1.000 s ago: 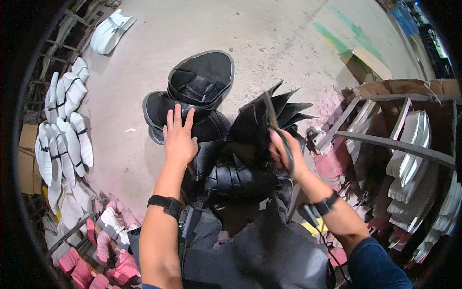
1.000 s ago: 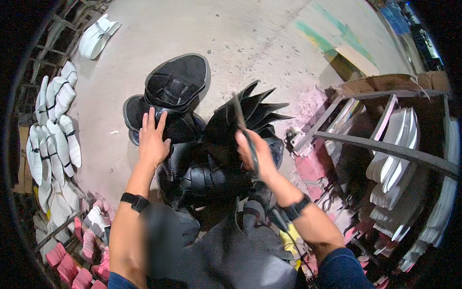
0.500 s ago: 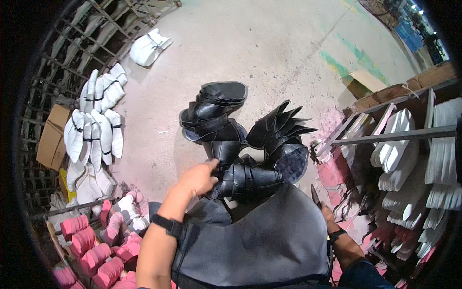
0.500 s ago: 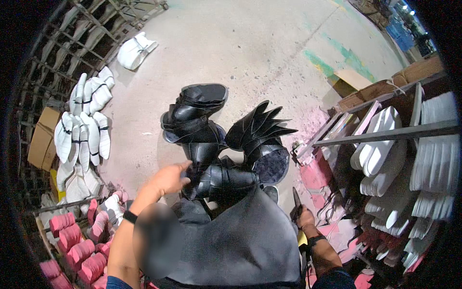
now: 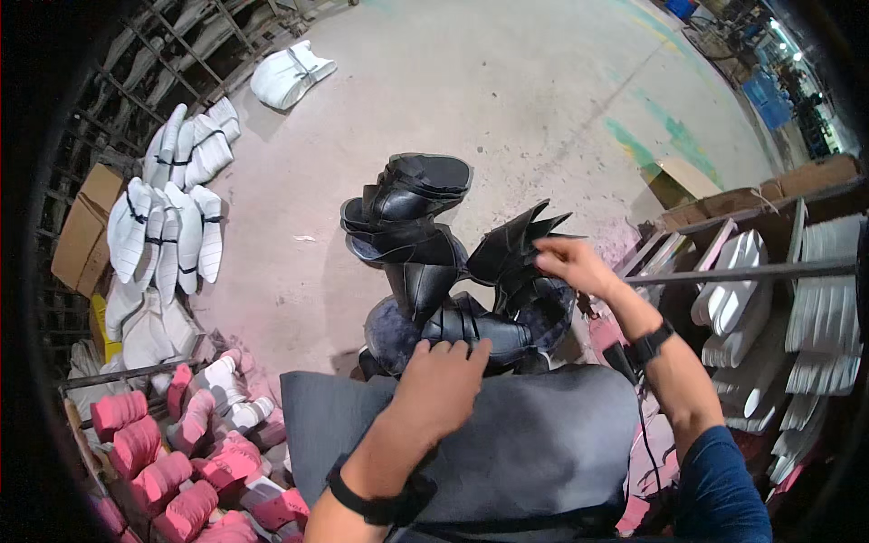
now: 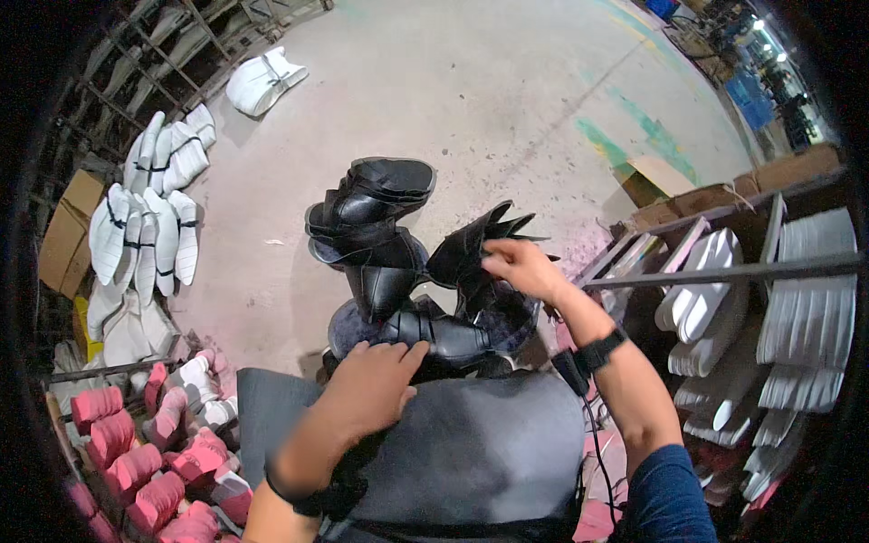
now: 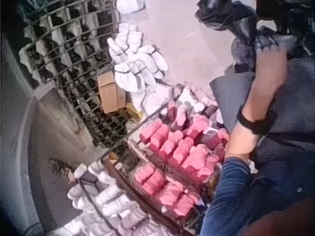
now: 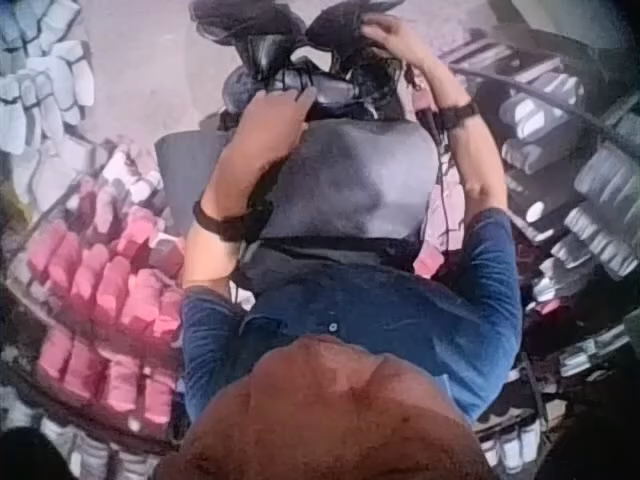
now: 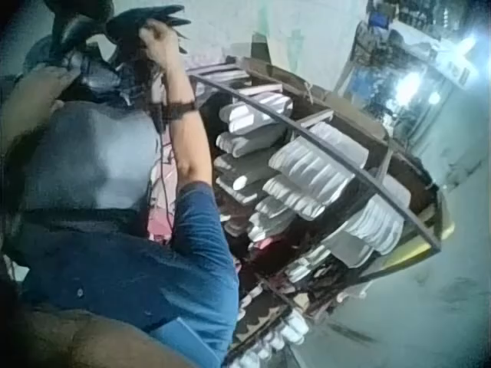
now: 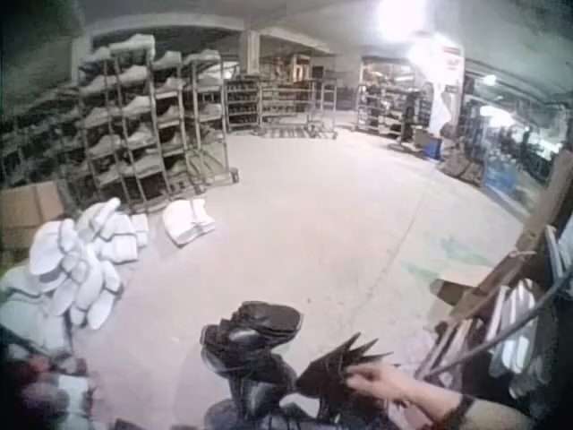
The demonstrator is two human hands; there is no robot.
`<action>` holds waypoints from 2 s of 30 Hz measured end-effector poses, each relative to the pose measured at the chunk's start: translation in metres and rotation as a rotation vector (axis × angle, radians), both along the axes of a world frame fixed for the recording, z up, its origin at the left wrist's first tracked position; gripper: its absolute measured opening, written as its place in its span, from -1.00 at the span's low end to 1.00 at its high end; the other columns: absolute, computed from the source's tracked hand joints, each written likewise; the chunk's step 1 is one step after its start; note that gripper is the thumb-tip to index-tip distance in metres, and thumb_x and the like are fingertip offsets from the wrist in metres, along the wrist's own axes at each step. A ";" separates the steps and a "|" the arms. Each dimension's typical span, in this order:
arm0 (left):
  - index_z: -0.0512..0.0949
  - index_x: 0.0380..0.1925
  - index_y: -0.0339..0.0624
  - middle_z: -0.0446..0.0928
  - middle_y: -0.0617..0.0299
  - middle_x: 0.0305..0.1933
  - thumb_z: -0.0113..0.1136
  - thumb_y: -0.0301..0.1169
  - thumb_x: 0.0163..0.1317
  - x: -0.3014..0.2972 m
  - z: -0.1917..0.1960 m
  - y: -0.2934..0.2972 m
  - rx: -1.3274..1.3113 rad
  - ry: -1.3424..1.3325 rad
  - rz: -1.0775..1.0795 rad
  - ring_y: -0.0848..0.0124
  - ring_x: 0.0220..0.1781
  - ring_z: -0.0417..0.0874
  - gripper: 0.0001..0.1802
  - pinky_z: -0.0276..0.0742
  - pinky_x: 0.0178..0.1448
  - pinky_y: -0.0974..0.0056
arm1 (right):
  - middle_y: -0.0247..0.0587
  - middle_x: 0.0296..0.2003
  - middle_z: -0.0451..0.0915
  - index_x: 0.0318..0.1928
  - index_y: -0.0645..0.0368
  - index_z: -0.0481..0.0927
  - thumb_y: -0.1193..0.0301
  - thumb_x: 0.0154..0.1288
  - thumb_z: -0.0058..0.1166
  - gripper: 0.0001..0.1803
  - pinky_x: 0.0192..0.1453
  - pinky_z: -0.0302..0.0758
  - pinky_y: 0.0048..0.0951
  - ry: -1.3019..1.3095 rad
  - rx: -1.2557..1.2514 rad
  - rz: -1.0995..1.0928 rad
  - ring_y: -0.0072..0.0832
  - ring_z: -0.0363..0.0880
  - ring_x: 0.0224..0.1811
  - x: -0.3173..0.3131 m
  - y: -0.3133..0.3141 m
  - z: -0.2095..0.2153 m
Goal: The recorder is inspecting and organizing various black leather shoe components in a shoe manufacturing facility.
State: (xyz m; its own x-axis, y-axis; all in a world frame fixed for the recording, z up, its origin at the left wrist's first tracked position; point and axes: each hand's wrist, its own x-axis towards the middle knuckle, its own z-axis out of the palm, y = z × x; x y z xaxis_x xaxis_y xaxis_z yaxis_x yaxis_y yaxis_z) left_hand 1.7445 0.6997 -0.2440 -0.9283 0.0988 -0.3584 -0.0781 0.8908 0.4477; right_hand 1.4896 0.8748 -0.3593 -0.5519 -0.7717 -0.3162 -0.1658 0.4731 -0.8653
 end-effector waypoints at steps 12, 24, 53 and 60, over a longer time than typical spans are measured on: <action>0.35 0.18 -0.30 0.52 -0.05 -0.10 0.02 -0.45 0.12 -0.009 -0.001 -0.043 0.090 -0.054 -0.007 0.14 -0.08 0.55 -0.45 0.37 0.06 0.10 | 0.28 0.16 0.39 0.24 0.44 0.29 -0.29 0.07 0.01 0.04 0.34 0.26 -0.29 0.191 0.183 0.019 -0.04 0.36 0.26 -0.039 -0.284 -0.101; 0.41 0.17 -0.23 0.52 -0.14 0.02 -0.03 -0.45 0.22 -0.027 -0.002 -0.074 0.185 0.018 0.111 0.02 0.09 0.53 -0.53 0.29 0.27 -0.03 | 0.30 0.07 0.45 0.21 0.46 0.23 -0.15 -0.31 0.45 0.20 0.24 0.37 -0.28 0.126 0.233 0.642 -0.02 0.44 0.17 0.005 -0.331 -0.100; 0.48 0.00 -0.25 0.56 0.08 -0.23 -0.01 -0.39 0.16 0.002 0.006 -0.047 0.022 0.174 0.187 0.23 -0.14 0.59 -0.62 0.41 0.04 0.12 | -0.10 -0.30 0.67 -0.19 0.37 0.60 0.37 -0.07 0.42 -0.56 -0.14 0.58 -0.36 -0.124 -0.185 -0.390 -0.31 0.64 -0.32 0.019 -0.278 -0.045; 0.40 0.08 -0.32 0.48 -0.05 0.04 0.19 -0.36 0.12 0.001 0.035 -0.049 0.226 0.526 0.354 0.05 0.12 0.47 -0.48 0.37 0.19 0.11 | -0.13 -0.01 0.57 0.10 0.30 0.45 0.38 0.12 0.28 -0.46 0.15 0.46 -0.23 -0.575 -0.710 -0.570 -0.30 0.56 -0.01 0.008 -0.166 0.074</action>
State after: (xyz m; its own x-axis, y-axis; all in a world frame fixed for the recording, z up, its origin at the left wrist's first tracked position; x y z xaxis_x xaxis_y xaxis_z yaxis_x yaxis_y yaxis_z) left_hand 1.7460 0.6511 -0.2090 -0.9638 -0.2239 0.1444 -0.0683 0.7315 0.6784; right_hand 1.4973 0.7089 -0.2853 -0.7996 -0.5571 -0.2243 0.4398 -0.2887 -0.8504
